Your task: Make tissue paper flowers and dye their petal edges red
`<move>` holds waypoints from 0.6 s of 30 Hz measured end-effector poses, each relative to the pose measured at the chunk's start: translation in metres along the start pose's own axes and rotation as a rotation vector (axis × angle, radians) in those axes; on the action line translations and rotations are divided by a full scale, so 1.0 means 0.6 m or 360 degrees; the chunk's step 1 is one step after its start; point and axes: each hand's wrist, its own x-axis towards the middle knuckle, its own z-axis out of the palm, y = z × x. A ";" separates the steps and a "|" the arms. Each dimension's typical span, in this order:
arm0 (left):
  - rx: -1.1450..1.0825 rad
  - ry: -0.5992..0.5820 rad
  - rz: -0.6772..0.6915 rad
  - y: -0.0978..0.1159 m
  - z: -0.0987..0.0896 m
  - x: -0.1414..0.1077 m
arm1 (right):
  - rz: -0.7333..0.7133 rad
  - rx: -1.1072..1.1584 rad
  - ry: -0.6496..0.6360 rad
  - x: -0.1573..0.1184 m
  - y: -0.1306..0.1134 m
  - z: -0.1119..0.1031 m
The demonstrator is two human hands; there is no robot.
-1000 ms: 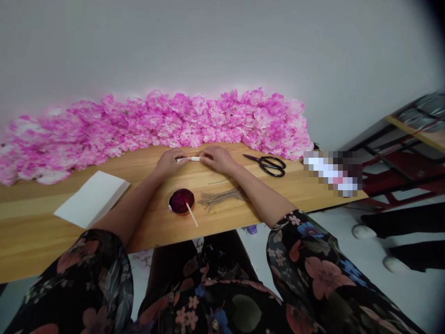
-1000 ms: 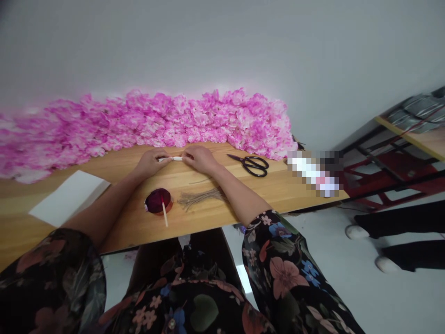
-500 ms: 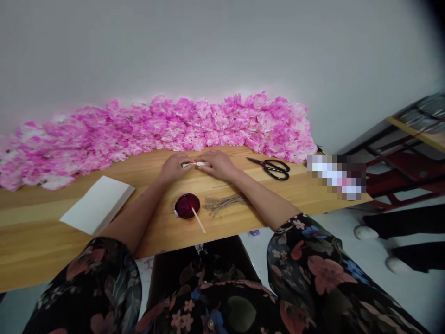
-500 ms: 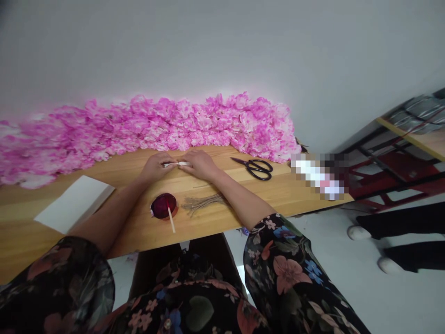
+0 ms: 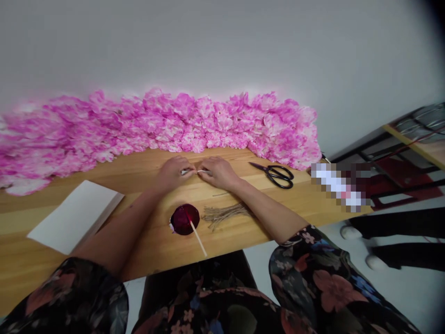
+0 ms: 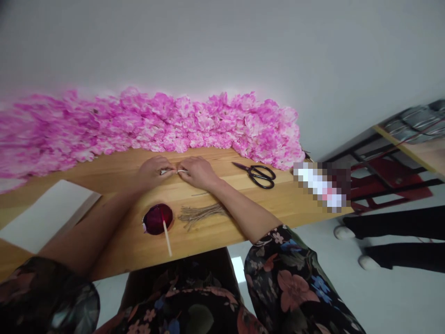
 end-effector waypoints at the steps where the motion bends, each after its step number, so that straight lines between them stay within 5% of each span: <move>1: 0.0006 -0.0008 -0.0001 0.000 0.000 -0.001 | 0.0002 0.0005 -0.0004 0.000 0.000 0.001; 18: 0.0194 -0.0263 -0.0300 0.053 -0.016 0.004 | 0.0082 0.0105 0.0026 -0.009 0.002 0.001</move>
